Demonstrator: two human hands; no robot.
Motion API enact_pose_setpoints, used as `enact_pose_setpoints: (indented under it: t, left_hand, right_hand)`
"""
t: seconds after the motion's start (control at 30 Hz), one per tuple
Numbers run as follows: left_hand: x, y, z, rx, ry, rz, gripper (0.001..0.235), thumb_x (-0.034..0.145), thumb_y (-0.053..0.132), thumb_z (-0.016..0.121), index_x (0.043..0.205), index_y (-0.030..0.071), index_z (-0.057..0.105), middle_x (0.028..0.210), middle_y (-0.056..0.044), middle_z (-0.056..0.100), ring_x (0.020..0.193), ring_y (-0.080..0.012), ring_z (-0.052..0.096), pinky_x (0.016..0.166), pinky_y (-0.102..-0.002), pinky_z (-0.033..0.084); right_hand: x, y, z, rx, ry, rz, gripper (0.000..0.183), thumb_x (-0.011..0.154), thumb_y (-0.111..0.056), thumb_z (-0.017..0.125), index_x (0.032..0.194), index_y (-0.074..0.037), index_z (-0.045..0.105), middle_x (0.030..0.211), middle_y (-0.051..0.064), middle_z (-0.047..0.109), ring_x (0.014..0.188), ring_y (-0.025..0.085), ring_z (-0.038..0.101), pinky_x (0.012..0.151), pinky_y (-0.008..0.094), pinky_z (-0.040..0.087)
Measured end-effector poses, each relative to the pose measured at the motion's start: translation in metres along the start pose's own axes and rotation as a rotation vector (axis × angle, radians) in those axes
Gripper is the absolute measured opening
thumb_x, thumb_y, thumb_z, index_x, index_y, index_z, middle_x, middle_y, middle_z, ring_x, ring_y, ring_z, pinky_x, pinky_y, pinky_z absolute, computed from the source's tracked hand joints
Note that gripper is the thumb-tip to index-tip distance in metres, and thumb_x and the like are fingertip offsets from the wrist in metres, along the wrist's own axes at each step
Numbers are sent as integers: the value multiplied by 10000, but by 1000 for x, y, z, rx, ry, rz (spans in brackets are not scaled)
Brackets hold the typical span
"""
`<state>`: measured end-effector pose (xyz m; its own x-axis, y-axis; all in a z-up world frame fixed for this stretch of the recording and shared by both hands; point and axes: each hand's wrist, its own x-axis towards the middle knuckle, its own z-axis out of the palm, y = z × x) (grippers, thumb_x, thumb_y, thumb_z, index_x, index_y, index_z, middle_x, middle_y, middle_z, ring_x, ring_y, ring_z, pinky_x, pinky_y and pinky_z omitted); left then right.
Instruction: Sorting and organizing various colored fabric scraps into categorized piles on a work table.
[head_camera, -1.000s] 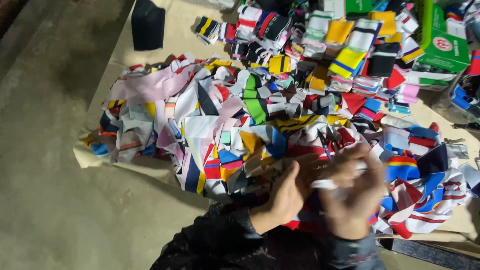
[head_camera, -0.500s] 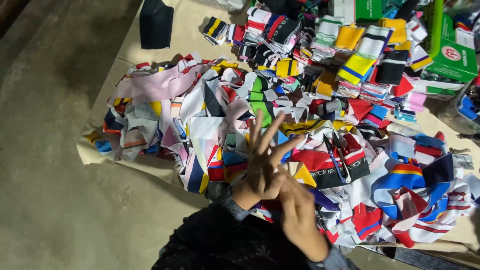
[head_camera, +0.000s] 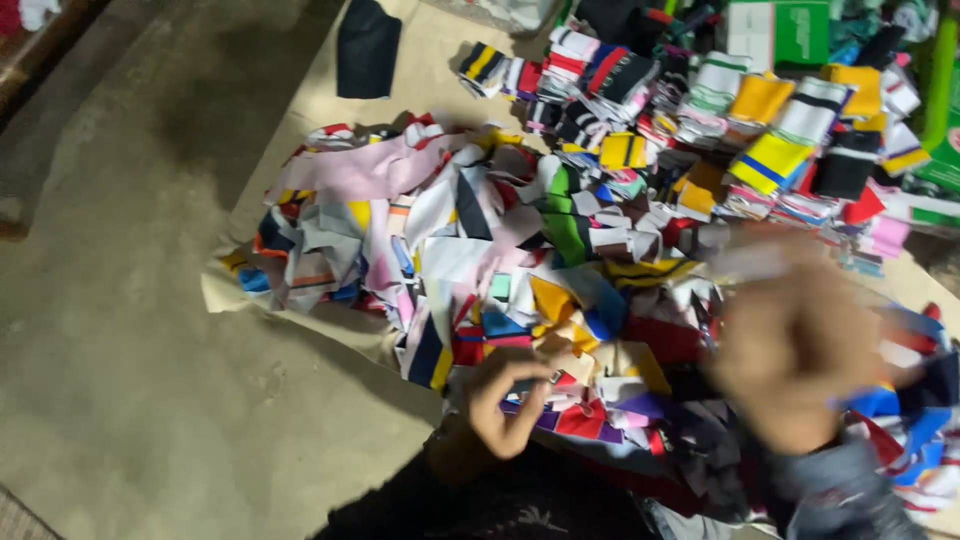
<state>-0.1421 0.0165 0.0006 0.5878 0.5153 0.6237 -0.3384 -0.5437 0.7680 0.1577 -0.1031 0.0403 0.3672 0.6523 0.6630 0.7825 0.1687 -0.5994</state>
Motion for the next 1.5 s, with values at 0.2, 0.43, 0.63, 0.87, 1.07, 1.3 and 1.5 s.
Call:
enact_pose_setpoints:
  t: [0.2,0.43,0.63,0.87,1.07,1.3,1.5]
  left_hand:
    - [-27,8,-9,1,-48,-120,177,943,84,587,844,-7,703,783,-86,724,703,-209,685,688,-308,558]
    - [-32,-22,-8,38,-44,5,121,953,63,612,932,12,720,814,-93,738,719,-219,699,656,-309,584]
    - [15,-2,-20,-29,-157,2,203,1040,89,515,1123,-11,670,1076,-147,725,1000,-283,716,881,-351,604]
    - [44,-12,10,24,-509,268,1099,997,478,709,1675,191,-108,1728,-228,125,1646,-347,227,1389,-605,12]
    - [37,-11,60,53,-652,524,944,1044,678,627,1698,309,55,1776,-119,115,1669,-549,277,1396,-764,271]
    - [32,-8,99,-138,-752,422,899,1075,608,520,1725,325,-34,1811,-80,-31,1730,-404,76,1422,-724,210]
    - [40,-5,112,-122,-708,383,902,1090,479,603,1685,164,4,1762,-196,56,1693,-332,158,1444,-591,87]
  right_hand:
    - [134,92,-12,-744,-1009,700,296,1033,-332,526,1154,-63,501,1148,118,557,1013,186,679,815,283,600]
    - [187,-93,94,-698,-1089,810,752,986,-140,418,1651,-191,72,1317,347,472,884,410,464,1059,526,522]
    - [80,-90,50,-778,-565,329,428,1025,-393,565,1288,-61,626,1160,181,746,1031,383,728,787,479,587]
    - [-18,-69,17,410,-518,535,167,921,-52,607,1035,-14,723,839,66,735,617,129,697,562,250,631]
    - [-94,-64,24,455,-417,502,383,995,-453,547,1050,-110,706,985,52,735,922,186,743,783,348,627]
    - [-162,-10,17,230,-279,94,596,1018,-578,432,1480,-209,357,1477,143,409,1323,375,530,1102,504,494]
    - [-126,-40,20,341,-122,321,251,1007,-262,582,1036,-47,708,1029,121,760,936,248,790,855,340,675]
